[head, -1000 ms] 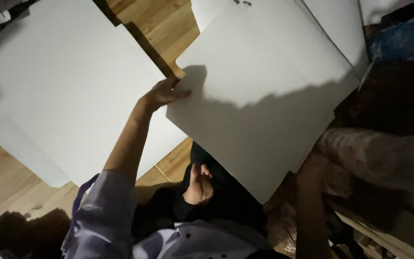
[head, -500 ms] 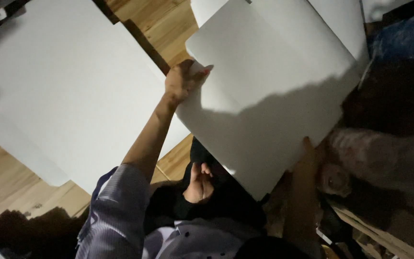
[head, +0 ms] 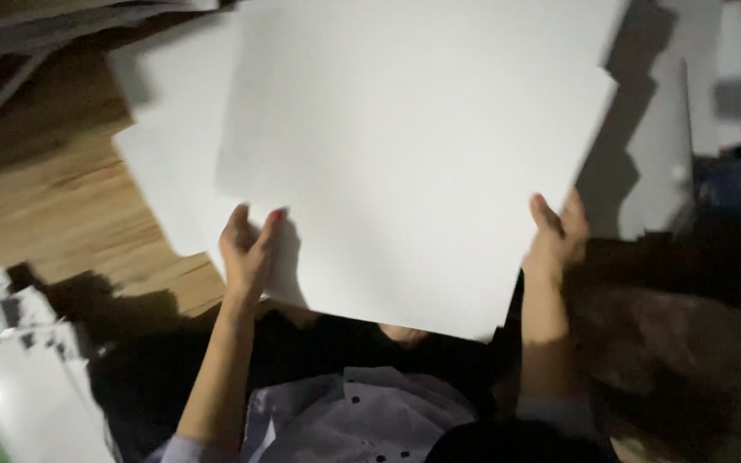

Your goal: The person tapes white paper sheets together while sitting on the floor. They use a roll of tape to apply strips to the edges of large paper boards, then stack the taped sheets on top of each other.

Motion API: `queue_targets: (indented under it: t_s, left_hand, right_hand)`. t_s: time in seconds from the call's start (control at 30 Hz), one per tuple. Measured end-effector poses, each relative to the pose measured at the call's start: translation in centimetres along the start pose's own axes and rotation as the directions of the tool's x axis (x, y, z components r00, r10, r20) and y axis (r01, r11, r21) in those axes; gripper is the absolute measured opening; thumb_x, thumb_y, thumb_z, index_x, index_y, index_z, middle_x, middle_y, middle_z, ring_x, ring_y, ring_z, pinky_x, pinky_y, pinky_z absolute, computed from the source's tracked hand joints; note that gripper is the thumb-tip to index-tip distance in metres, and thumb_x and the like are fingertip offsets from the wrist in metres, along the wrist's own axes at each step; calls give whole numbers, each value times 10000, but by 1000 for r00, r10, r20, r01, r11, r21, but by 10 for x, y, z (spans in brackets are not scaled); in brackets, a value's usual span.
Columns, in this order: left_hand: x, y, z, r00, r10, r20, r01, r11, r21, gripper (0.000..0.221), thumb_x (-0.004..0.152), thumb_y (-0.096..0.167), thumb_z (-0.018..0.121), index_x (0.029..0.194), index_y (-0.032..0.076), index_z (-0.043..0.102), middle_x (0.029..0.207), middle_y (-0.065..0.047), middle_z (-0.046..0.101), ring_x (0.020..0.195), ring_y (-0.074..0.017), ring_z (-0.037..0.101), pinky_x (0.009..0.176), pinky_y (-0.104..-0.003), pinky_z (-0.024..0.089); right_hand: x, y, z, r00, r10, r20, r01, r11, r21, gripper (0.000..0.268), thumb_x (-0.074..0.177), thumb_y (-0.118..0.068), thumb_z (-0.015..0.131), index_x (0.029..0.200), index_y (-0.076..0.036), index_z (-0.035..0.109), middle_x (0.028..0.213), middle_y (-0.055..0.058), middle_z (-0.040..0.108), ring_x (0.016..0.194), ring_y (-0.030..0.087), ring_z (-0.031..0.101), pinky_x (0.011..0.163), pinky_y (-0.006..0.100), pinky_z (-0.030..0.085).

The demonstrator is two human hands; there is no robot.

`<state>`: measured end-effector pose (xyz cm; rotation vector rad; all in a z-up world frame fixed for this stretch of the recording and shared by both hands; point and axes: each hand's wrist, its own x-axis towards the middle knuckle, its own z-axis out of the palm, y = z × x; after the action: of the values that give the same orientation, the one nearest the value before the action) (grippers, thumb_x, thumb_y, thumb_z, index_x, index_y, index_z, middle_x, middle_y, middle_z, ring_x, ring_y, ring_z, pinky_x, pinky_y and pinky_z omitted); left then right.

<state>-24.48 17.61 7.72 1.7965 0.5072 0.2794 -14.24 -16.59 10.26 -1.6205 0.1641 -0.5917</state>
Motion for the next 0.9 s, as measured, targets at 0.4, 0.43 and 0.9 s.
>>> queue_targets:
  t_s: [0.4, 0.43, 0.9]
  left_hand:
    - [-59, -127, -89, 844, -173, -507, 41, 964, -261, 445, 831, 185, 683, 1124, -73, 470, 1124, -267, 523, 1154, -307, 450, 979, -431, 330]
    - [-55, -120, -87, 844, -227, -486, 150, 970, -193, 503, 839, 216, 674, 1159, -101, 450, 1141, -309, 503, 1150, -378, 437, 969, -478, 331]
    - [-26, -162, -65, 882, -443, -158, 345, 838, -423, 373, 867, 120, 569, 1197, 17, 428, 1148, -231, 504, 1131, -330, 454, 946, -460, 341]
  right_hand:
    - [-30, 47, 205, 763, 181, 620, -248, 968, 23, 352, 713, -34, 704, 1054, -31, 620, 913, 63, 616, 851, 121, 555, 766, 296, 486]
    - [-28, 61, 209, 757, 193, 624, -235, 972, -16, 345, 708, -50, 706, 1044, -37, 626, 904, 63, 619, 842, 123, 556, 751, 293, 482]
    - [-6, 182, 223, 764, 390, 514, -349, 920, -179, 404, 683, -51, 709, 1077, -36, 620, 989, 151, 629, 928, 239, 599, 793, 334, 477]
